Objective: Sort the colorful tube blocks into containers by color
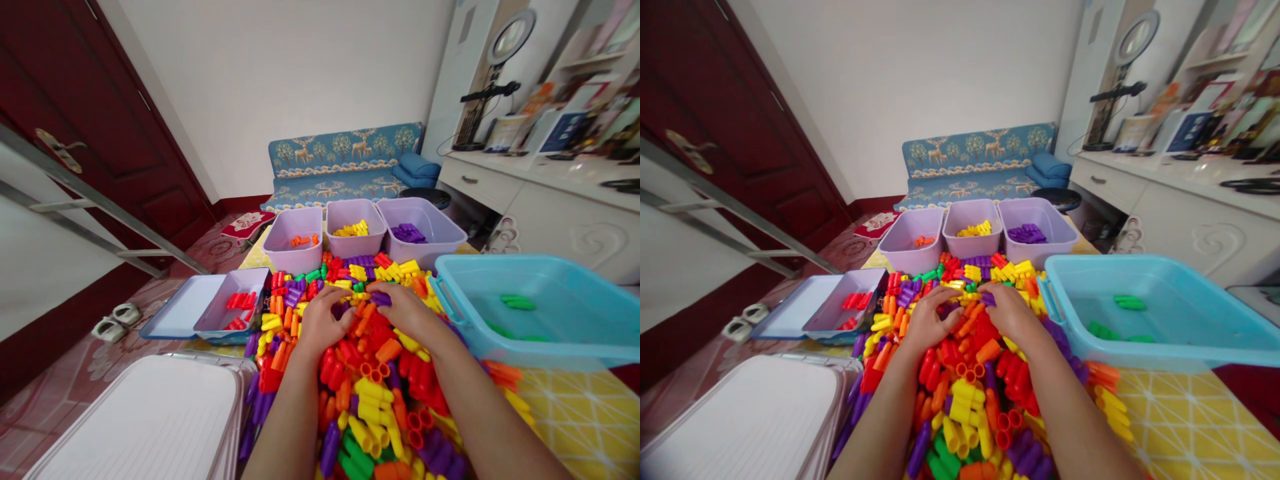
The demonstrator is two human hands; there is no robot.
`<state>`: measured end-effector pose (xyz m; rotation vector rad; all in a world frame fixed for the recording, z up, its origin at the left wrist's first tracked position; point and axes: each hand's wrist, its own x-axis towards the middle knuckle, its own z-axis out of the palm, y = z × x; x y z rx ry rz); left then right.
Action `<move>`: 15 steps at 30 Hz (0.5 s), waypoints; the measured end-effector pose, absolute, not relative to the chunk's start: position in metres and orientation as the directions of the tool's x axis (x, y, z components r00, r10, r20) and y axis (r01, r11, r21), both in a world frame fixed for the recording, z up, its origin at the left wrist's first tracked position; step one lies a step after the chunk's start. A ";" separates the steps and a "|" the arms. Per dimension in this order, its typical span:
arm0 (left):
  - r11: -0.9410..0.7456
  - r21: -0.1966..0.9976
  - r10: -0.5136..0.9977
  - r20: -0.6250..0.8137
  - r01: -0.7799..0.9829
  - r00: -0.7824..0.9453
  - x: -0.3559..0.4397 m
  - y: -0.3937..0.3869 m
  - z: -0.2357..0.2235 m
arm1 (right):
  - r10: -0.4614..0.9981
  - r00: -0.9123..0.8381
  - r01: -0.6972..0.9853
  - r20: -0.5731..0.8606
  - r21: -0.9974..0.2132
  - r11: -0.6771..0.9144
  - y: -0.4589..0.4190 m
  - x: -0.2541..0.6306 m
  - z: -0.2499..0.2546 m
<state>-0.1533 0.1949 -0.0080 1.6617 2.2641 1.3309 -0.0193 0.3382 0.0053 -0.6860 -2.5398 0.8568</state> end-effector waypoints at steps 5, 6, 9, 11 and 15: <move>-0.157 0.843 0.776 0.427 0.514 -0.464 -0.156 0.197 -0.016 | 0.542 -0.821 0.205 0.183 -0.790 0.577 0.323 -0.035 0.005; -0.174 0.882 0.773 0.398 0.438 -0.495 -0.157 0.197 -0.018 | 0.546 -0.817 0.178 0.184 -0.820 0.544 0.321 -0.037 0.004; -0.213 0.942 0.755 0.328 0.260 -0.568 -0.158 0.199 -0.020 | 0.568 -0.797 0.088 0.204 -0.892 0.443 0.318 -0.040 0.005; -0.229 0.952 0.734 0.305 0.201 -0.607 -0.159 0.200 -0.020 | 0.582 -0.784 0.050 0.216 -0.912 0.406 0.317 -0.041 0.006; -0.224 0.961 0.716 0.276 0.163 -0.641 -0.161 0.200 -0.020 | 0.574 -0.785 0.055 0.235 -0.896 0.442 0.317 -0.039 0.010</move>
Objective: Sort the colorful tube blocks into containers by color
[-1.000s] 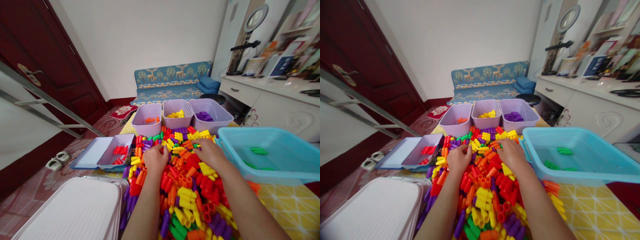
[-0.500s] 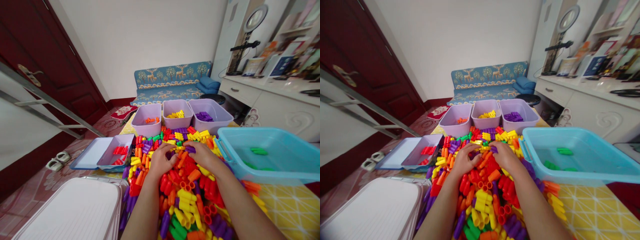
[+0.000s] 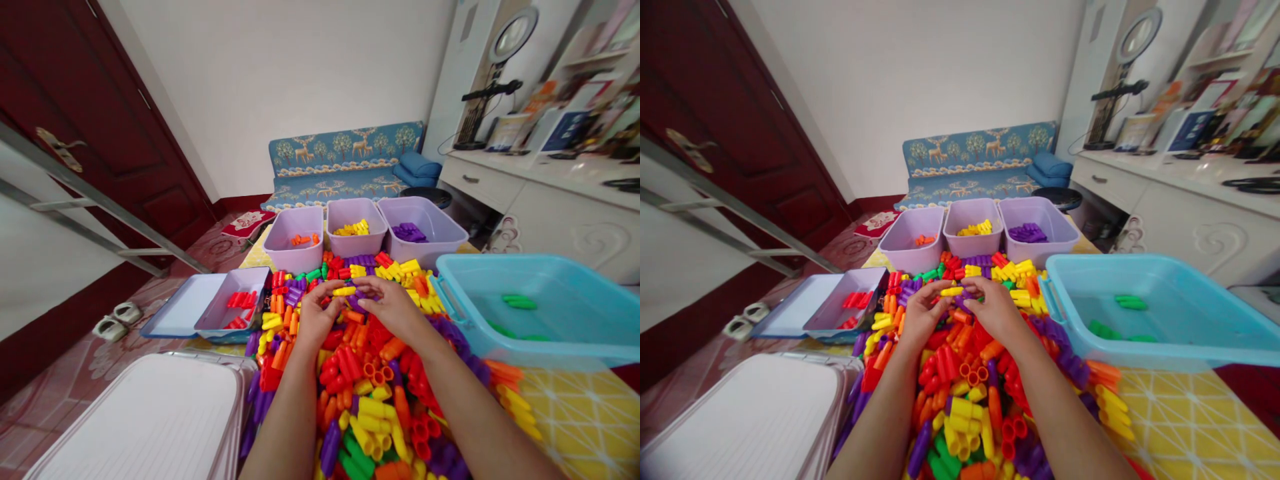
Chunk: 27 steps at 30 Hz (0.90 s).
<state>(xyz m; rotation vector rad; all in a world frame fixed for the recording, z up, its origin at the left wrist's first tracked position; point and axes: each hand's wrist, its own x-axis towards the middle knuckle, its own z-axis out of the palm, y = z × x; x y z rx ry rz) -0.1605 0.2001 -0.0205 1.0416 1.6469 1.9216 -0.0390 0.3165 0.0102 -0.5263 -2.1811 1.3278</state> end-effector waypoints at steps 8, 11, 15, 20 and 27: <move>0.004 0.863 0.595 0.404 0.505 -0.695 -0.160 0.196 -0.017 | 0.594 -0.781 0.227 0.192 -0.798 0.558 0.320 -0.027 0.023; 0.209 0.658 0.461 0.586 0.723 -0.666 -0.163 0.191 -0.011 | 0.582 -0.793 0.229 0.181 -0.795 0.561 0.322 -0.024 0.027; 0.562 0.472 0.329 0.626 0.679 -0.707 -0.165 0.187 -0.009 | 0.572 -0.800 0.228 0.180 -0.792 0.567 0.324 -0.023 0.029; 0.725 0.378 0.370 0.492 0.576 -0.788 -0.164 0.189 -0.016 | 0.576 -0.800 0.248 0.167 -0.782 0.571 0.323 -0.023 0.030; 0.675 0.339 0.456 0.507 0.655 -0.732 -0.166 0.187 -0.012 | 0.562 -0.808 0.203 0.177 -0.812 0.547 0.326 -0.017 0.034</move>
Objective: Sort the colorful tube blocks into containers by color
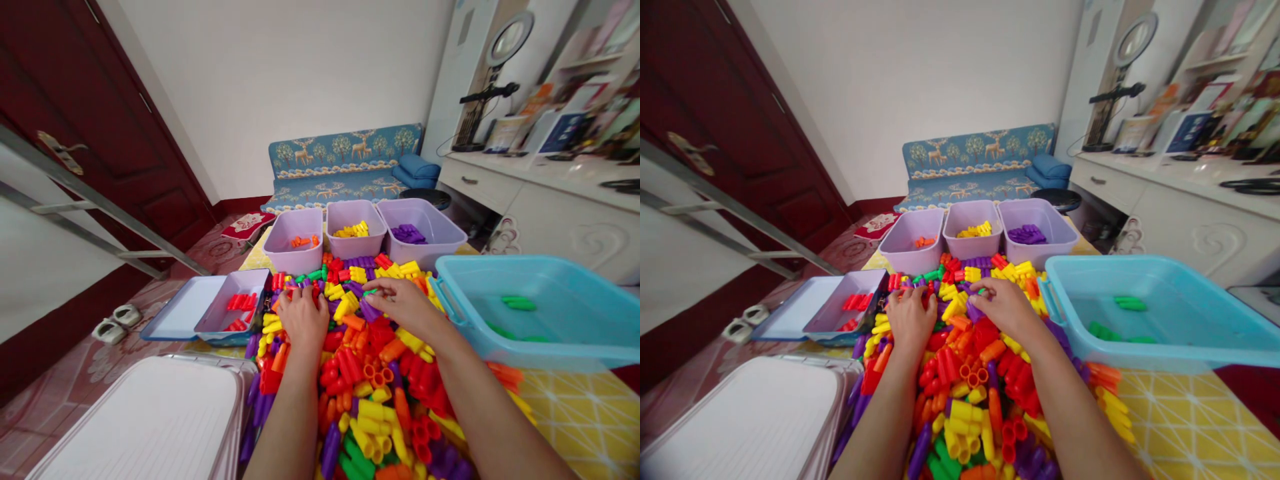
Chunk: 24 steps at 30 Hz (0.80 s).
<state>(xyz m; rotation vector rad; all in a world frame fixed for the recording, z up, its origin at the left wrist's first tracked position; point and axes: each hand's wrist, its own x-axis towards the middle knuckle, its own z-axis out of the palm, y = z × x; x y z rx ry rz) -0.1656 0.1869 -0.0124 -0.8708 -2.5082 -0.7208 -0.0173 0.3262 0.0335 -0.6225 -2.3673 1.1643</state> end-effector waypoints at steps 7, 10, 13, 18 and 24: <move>0.402 0.487 0.605 0.495 0.775 -0.624 -0.165 0.192 -0.012 | 0.583 -0.800 0.139 0.138 -0.904 0.405 0.321 -0.015 0.044; 0.248 0.553 0.707 0.458 0.796 -0.539 -0.160 0.193 -0.009 | 0.612 -0.785 0.131 0.094 -0.941 0.312 0.319 -0.016 0.041; 0.160 0.545 0.797 0.421 0.823 -0.433 -0.155 0.193 -0.006 | 0.603 -0.790 0.114 0.111 -0.940 0.322 0.320 -0.017 0.038; 0.209 0.541 0.805 0.378 0.814 -0.458 -0.157 0.195 -0.009 | 0.534 -0.843 0.187 0.070 -0.892 0.411 0.328 -0.010 0.042; 0.240 0.596 0.763 0.373 0.767 -0.529 -0.159 0.197 -0.015 | 0.595 -0.804 0.252 -0.002 -0.907 0.338 0.337 -0.002 0.046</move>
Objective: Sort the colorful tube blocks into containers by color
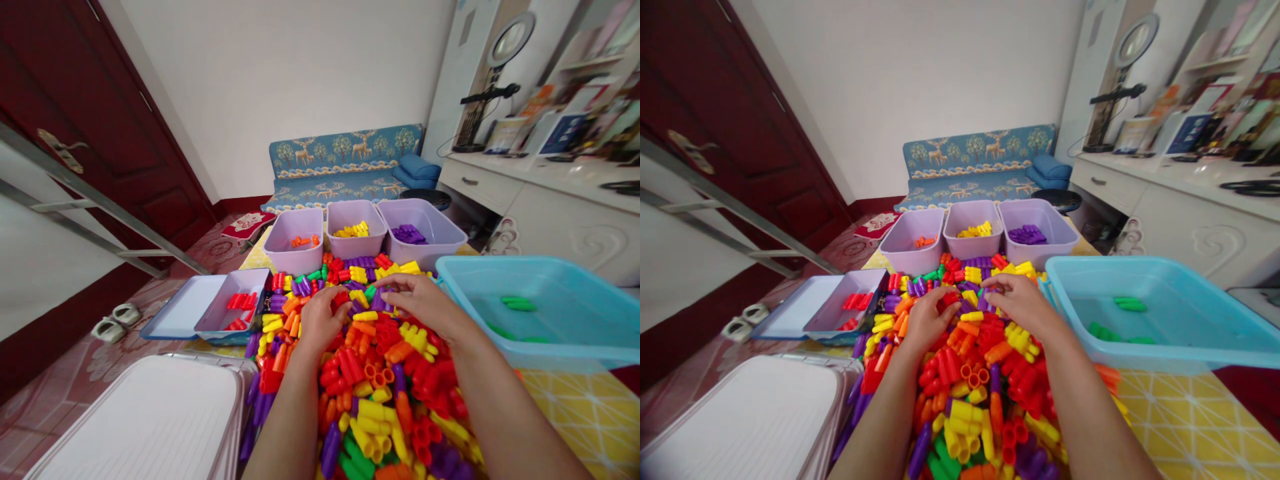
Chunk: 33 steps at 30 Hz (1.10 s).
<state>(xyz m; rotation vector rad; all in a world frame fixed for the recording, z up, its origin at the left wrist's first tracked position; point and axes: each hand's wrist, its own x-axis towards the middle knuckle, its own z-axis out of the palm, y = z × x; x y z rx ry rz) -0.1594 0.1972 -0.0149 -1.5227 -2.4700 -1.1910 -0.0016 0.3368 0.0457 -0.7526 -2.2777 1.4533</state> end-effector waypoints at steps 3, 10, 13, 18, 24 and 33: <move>0.243 0.612 0.748 0.375 0.752 -0.547 -0.159 0.198 -0.015 | 0.606 -0.795 0.249 -0.017 -0.920 0.301 0.335 -0.003 0.047; 0.283 0.659 0.701 0.353 0.696 -0.620 -0.157 0.196 -0.013 | 0.587 -0.809 0.186 0.019 -0.940 0.287 0.329 -0.006 0.048; 0.257 0.708 0.657 0.371 0.657 -0.656 -0.156 0.194 -0.012 | 0.545 -0.838 0.167 0.022 -0.941 0.295 0.331 -0.005 0.046; 0.137 0.750 0.689 0.397 0.647 -0.607 -0.157 0.195 -0.014 | 0.740 -0.623 -0.121 0.252 -0.966 0.227 0.333 -0.007 0.047; 0.006 0.684 0.529 0.617 0.730 -0.583 -0.161 0.195 -0.016 | 0.790 -0.482 -0.227 0.380 -0.925 0.306 0.340 -0.008 0.046; 0.133 0.595 0.775 0.436 0.793 -0.457 -0.156 0.192 -0.010 | 0.473 -0.879 0.452 -0.062 -0.422 0.786 0.337 0.018 0.050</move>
